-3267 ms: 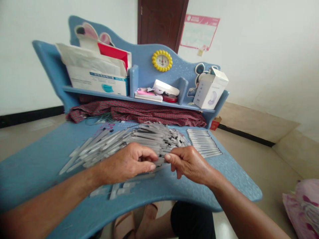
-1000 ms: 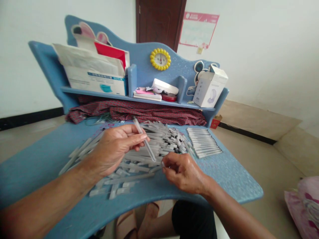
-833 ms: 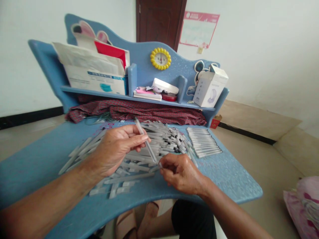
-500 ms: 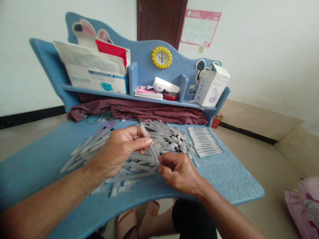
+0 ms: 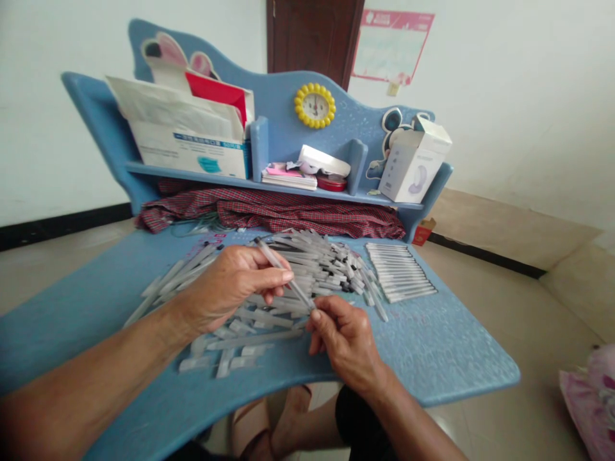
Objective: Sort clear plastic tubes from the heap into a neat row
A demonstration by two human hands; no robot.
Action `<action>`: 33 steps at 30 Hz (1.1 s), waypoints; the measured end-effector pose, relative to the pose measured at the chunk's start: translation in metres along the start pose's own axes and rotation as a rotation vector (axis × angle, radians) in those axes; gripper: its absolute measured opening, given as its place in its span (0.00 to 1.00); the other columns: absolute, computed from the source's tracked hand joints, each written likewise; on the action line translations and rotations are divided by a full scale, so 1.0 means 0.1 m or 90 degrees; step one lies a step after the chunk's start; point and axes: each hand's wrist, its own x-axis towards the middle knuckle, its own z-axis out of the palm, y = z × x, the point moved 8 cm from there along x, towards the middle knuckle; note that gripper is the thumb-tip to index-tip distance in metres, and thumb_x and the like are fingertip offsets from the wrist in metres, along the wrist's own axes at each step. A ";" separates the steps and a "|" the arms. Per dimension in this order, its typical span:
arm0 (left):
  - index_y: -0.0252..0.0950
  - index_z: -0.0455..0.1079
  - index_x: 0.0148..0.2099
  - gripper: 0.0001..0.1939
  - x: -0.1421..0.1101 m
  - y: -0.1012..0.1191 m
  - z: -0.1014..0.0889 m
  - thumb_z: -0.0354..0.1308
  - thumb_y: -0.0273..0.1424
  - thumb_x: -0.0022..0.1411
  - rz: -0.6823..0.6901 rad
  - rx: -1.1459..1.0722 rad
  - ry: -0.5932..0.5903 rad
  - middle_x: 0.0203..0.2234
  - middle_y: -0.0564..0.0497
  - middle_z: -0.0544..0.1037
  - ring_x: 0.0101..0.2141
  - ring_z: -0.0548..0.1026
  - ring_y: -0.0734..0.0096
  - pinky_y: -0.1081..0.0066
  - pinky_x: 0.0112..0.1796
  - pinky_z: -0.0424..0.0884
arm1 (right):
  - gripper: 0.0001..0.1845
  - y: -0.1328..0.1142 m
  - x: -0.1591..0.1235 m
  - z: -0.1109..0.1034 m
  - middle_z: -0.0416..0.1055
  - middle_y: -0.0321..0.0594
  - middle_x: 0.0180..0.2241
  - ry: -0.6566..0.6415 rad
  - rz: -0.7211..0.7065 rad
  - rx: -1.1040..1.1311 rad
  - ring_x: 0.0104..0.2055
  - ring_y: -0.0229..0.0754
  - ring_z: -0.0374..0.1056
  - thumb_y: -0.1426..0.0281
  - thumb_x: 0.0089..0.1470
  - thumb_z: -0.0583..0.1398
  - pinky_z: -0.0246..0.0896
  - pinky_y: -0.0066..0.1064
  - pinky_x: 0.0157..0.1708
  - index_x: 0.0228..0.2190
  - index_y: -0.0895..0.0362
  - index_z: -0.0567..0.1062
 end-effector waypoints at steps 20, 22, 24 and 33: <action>0.30 0.69 0.28 0.06 -0.04 -0.15 0.14 0.61 0.28 0.50 -0.069 -0.074 0.031 0.16 0.53 0.74 0.18 0.72 0.74 0.74 0.22 0.70 | 0.11 0.01 -0.06 -0.02 0.65 0.31 0.17 0.012 -0.006 -0.033 0.14 0.31 0.63 0.65 0.58 0.55 0.57 0.22 0.14 0.28 0.58 0.68; 0.30 0.70 0.28 0.06 -0.03 -0.16 0.11 0.61 0.29 0.50 -0.073 -0.083 0.040 0.16 0.53 0.74 0.18 0.72 0.75 0.74 0.22 0.70 | 0.12 0.03 -0.04 0.01 0.65 0.31 0.18 -0.001 0.001 -0.011 0.13 0.31 0.62 0.63 0.58 0.55 0.56 0.21 0.13 0.28 0.59 0.68; 0.31 0.71 0.28 0.07 -0.01 -0.13 0.09 0.61 0.31 0.50 -0.058 -0.073 0.037 0.16 0.54 0.74 0.19 0.72 0.75 0.76 0.23 0.69 | 0.14 0.01 -0.02 0.04 0.64 0.32 0.17 -0.023 -0.016 -0.004 0.14 0.31 0.62 0.62 0.58 0.54 0.55 0.21 0.14 0.27 0.59 0.69; 0.34 0.68 0.21 0.15 0.02 -0.16 0.08 0.62 0.38 0.50 -0.127 -0.079 -0.024 0.14 0.55 0.71 0.14 0.65 0.78 0.78 0.17 0.62 | 0.13 -0.48 -0.13 0.00 0.69 0.35 0.23 0.048 -0.318 -0.329 0.22 0.35 0.64 0.73 0.58 0.51 0.60 0.26 0.24 0.44 0.57 0.70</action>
